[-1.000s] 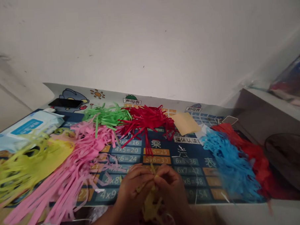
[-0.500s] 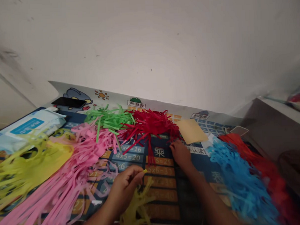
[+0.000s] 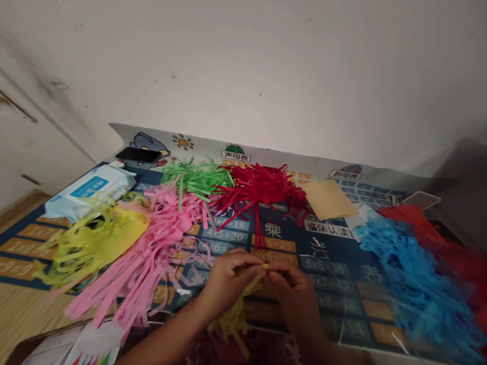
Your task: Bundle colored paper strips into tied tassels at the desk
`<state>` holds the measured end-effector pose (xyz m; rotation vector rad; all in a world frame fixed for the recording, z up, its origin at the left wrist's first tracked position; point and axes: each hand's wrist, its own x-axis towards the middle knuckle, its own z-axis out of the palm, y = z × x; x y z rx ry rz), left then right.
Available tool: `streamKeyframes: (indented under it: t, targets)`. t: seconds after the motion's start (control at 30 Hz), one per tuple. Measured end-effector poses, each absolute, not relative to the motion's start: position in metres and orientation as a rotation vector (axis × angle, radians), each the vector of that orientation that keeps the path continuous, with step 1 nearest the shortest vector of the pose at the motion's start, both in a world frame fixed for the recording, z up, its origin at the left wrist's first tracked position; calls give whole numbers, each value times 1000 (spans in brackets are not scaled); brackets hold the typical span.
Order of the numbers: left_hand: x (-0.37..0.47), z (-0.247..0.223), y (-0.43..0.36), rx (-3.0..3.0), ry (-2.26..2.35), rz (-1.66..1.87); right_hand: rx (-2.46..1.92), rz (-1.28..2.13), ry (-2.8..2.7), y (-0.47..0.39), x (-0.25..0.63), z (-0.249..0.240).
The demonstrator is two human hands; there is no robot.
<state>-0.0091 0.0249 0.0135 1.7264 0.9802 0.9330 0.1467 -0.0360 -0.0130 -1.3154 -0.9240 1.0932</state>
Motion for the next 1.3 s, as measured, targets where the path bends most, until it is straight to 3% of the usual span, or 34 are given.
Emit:
streamKeyframes:
  t: [0.53, 0.93, 1.13, 1.3]
  targets:
    - [-14, 20, 4, 2393, 966, 980, -1461, 838, -1126, -53, 144, -2]
    - [-8, 21, -1, 2294, 963, 964, -1407, 879, -1146, -59, 151, -13]
    - [-10, 25, 7, 2318, 881, 845, -1381, 1066, -987, -57, 154, -15]
    - [-7, 23, 7, 2237, 896, 839, -1449, 932, -1109, -60, 155, -20]
